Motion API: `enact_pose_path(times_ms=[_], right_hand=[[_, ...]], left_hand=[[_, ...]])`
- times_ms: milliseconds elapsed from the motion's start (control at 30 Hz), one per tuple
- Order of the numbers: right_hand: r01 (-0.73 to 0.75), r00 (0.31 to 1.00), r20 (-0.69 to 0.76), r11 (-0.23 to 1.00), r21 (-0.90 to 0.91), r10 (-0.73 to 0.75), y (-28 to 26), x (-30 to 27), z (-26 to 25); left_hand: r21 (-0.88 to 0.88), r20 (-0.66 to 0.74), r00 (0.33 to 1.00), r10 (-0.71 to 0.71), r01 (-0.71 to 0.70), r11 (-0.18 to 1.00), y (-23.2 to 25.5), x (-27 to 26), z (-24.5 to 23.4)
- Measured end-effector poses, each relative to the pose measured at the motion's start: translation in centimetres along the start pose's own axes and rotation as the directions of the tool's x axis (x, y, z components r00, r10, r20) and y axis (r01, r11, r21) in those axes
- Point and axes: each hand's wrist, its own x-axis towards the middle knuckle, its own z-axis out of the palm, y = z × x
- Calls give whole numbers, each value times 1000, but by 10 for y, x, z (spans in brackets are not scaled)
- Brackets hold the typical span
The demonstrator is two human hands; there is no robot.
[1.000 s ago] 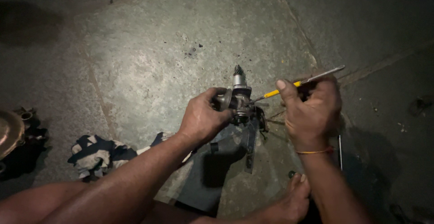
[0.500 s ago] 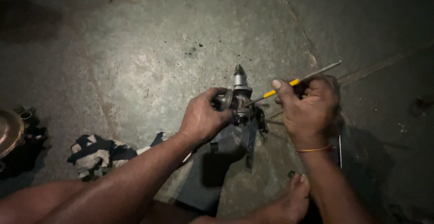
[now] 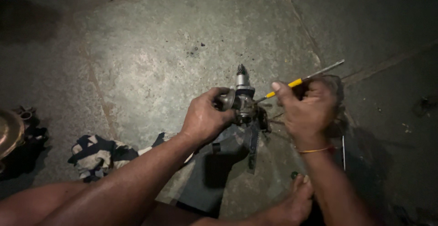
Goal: The person disassembles a carburetor, removing screws with a screwdriver and handling internal components by hand while working on the floor.
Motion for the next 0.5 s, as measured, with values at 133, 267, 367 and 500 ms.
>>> enact_pose_path(times_ms=[133,267,367,500], right_hand=[[147,989,17,987,62,-149,2,-6,4],[121,977,107,894,430,-184,1,-11,5],[-12,981,184,932,364,-59,-1,-6,-2],[47,997,54,987,154,-56,4,-2,0]], left_hand=[[10,28,998,-54,54,999,2,1,-1],[17,0,1000,17,-17,1000,-4,0,0],[78,-1,1000,-26,26,997,-3,1,0],[-4,-6,1000,1,-1,1000,-6,0,2]])
